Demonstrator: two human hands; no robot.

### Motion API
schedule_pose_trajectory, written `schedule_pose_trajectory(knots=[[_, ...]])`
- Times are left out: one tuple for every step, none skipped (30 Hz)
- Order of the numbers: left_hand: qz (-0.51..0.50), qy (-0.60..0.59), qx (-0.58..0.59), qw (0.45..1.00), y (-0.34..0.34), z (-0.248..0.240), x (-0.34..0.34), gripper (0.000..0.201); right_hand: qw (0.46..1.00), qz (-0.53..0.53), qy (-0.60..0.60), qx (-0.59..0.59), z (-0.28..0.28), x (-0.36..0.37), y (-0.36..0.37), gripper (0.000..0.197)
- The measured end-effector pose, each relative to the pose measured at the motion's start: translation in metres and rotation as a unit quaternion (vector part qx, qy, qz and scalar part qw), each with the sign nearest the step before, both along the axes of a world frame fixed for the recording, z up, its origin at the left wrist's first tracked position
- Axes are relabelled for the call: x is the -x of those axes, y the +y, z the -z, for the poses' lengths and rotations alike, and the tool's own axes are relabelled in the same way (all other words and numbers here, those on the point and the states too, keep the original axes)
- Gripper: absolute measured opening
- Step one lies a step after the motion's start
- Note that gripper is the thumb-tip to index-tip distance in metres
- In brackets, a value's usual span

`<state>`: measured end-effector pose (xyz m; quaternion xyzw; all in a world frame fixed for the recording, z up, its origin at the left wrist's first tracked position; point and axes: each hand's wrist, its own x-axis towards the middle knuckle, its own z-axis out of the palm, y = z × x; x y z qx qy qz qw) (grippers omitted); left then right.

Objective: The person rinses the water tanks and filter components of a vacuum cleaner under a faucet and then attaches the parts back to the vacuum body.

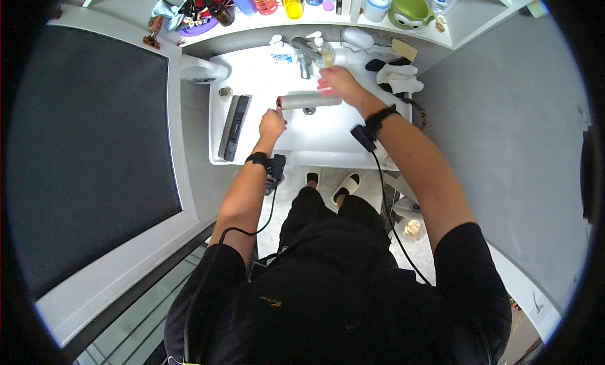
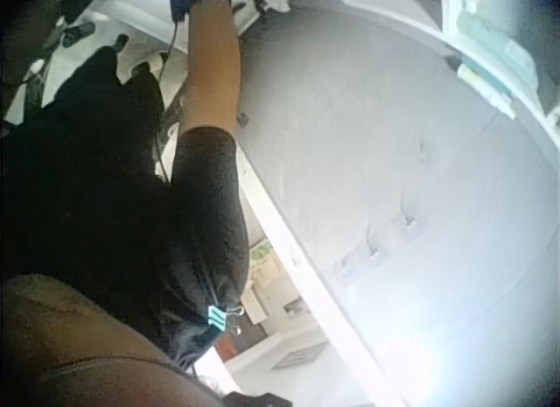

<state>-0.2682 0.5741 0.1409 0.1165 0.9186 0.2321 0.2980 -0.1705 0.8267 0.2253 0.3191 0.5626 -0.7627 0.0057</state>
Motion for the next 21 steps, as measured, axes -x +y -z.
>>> schedule_pose_trajectory(knots=[[-0.022, -0.023, -0.025, 0.999, 0.002, 0.000, 0.001, 0.048, 1.000, 0.004, -0.014, 0.010, -0.004, 0.020, -0.003, 0.039], [-0.042, -0.046, -0.050, 0.997, 0.004, -0.001, 0.002, 0.047, 0.999, 0.009, -0.027, 0.021, -0.007, 0.035, -0.005, 0.040], [-0.053, -0.058, -0.061, 0.995, 0.005, 0.002, 0.003, 0.046, 0.999, 0.009, -0.027, 0.027, -0.007, 0.047, -0.010, 0.040], [-0.052, -0.057, -0.056, 0.995, 0.005, 0.004, 0.006, 0.046, 0.997, 0.024, -0.038, 0.060, -0.008, 0.057, -0.014, 0.040], [-0.044, -0.058, -0.061, 0.995, 0.006, 0.005, 0.009, 0.046, 0.994, 0.040, -0.049, 0.093, -0.009, 0.064, -0.015, 0.040], [-0.037, -0.059, -0.066, 0.995, 0.007, 0.008, 0.011, 0.046, 0.993, 0.042, -0.049, 0.097, -0.008, 0.069, -0.016, 0.040], [-0.027, -0.065, -0.082, 0.994, 0.009, 0.010, 0.012, 0.042, 0.992, 0.060, -0.060, 0.094, -0.007, 0.073, -0.015, 0.039], [-0.023, -0.065, -0.079, 0.995, 0.013, 0.011, 0.014, 0.042, 0.990, 0.078, -0.070, 0.090, -0.007, 0.075, -0.013, 0.039], [-0.017, -0.065, -0.102, 0.993, 0.013, 0.013, 0.013, 0.040, 0.990, 0.081, -0.071, 0.094, -0.010, 0.076, -0.012, 0.039], [-0.010, -0.065, -0.126, 0.990, 0.015, 0.014, 0.013, 0.039, 0.993, 0.057, -0.037, 0.099, -0.014, 0.077, -0.009, 0.038], [-0.011, -0.082, -0.128, 0.988, 0.019, 0.015, 0.015, 0.037, 0.994, 0.035, -0.003, 0.103, -0.019, 0.076, -0.007, 0.036], [-0.007, -0.082, -0.127, 0.989, 0.021, 0.018, 0.017, 0.037, 0.994, 0.039, -0.003, 0.105, -0.020, 0.073, -0.007, 0.036], [-0.001, -0.083, -0.142, 0.986, 0.023, 0.021, 0.019, 0.037, 0.994, 0.027, 0.002, 0.105, -0.023, 0.070, -0.006, 0.034], [0.005, -0.084, -0.157, 0.984, 0.025, 0.024, 0.021, 0.037, 0.994, 0.014, 0.008, 0.105, -0.025, 0.065, -0.004, 0.033], [0.011, -0.087, -0.158, 0.984, 0.030, 0.024, 0.019, 0.037, 0.994, 0.020, 0.006, 0.104, -0.023, 0.053, -0.001, 0.033], [0.022, -0.087, -0.154, 0.984, 0.032, 0.024, 0.018, 0.037, 0.995, 0.025, 0.011, 0.091, -0.016, 0.039, 0.002, 0.033], [0.032, -0.088, -0.150, 0.984, 0.035, 0.024, 0.017, 0.036, 0.996, 0.029, 0.016, 0.079, -0.009, 0.023, 0.005, 0.034], [0.038, -0.089, -0.151, 0.984, 0.038, 0.025, 0.016, 0.036, 0.996, 0.035, 0.015, 0.077, -0.003, 0.006, 0.008, 0.034], [0.040, -0.091, -0.161, 0.982, 0.040, 0.028, 0.017, 0.035, 0.998, 0.032, -0.026, 0.042, 0.003, -0.012, 0.011, 0.032], [0.042, -0.093, -0.171, 0.980, 0.042, 0.032, 0.019, 0.035, 0.997, 0.030, -0.067, 0.008, 0.010, -0.031, 0.012, 0.031], [0.047, -0.094, -0.171, 0.980, 0.044, 0.035, 0.021, 0.035, 0.996, 0.048, -0.071, 0.010, 0.014, -0.052, 0.009, 0.030]])
